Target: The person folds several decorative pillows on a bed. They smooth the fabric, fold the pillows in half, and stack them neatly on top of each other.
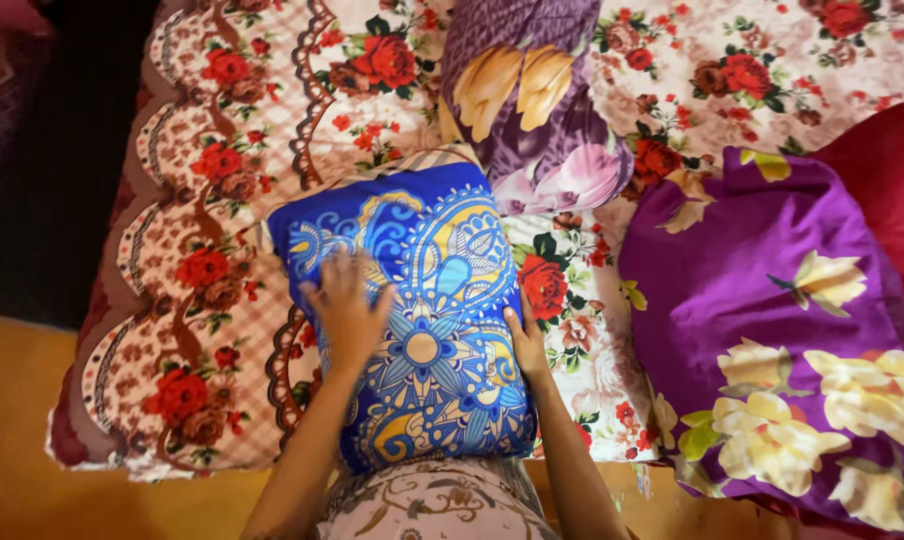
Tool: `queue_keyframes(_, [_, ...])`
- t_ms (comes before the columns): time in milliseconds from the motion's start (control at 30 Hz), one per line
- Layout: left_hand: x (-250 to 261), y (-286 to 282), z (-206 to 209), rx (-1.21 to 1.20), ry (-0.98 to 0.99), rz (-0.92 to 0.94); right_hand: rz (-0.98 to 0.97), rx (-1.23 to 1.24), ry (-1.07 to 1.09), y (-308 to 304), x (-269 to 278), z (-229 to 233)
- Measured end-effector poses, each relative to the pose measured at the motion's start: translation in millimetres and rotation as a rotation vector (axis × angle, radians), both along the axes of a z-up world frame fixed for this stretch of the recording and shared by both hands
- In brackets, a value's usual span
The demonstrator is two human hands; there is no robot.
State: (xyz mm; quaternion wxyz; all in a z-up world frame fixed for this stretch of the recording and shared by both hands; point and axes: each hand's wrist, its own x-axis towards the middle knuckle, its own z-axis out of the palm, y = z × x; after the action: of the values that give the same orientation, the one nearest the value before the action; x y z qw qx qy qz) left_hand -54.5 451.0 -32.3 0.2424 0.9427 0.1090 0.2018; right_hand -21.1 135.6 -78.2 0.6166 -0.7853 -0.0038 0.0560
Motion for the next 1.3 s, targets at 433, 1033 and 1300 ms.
queue_keyframes(433, [-16.3,42.6,-61.1,-0.869,0.120,0.282,-0.133,0.395,0.505,0.0,41.7,-17.9])
queue_keyframes(1033, [29.7,-8.7,-48.0,-0.531,0.282,-0.082,-0.157,-0.619,-0.418,-60.4,-70.7,48.5])
queue_keyframes(1300, [22.0,-61.9,58.7,-0.294,-0.030,-0.293,0.042,-0.599,-0.418,-141.1,-39.1,15.0])
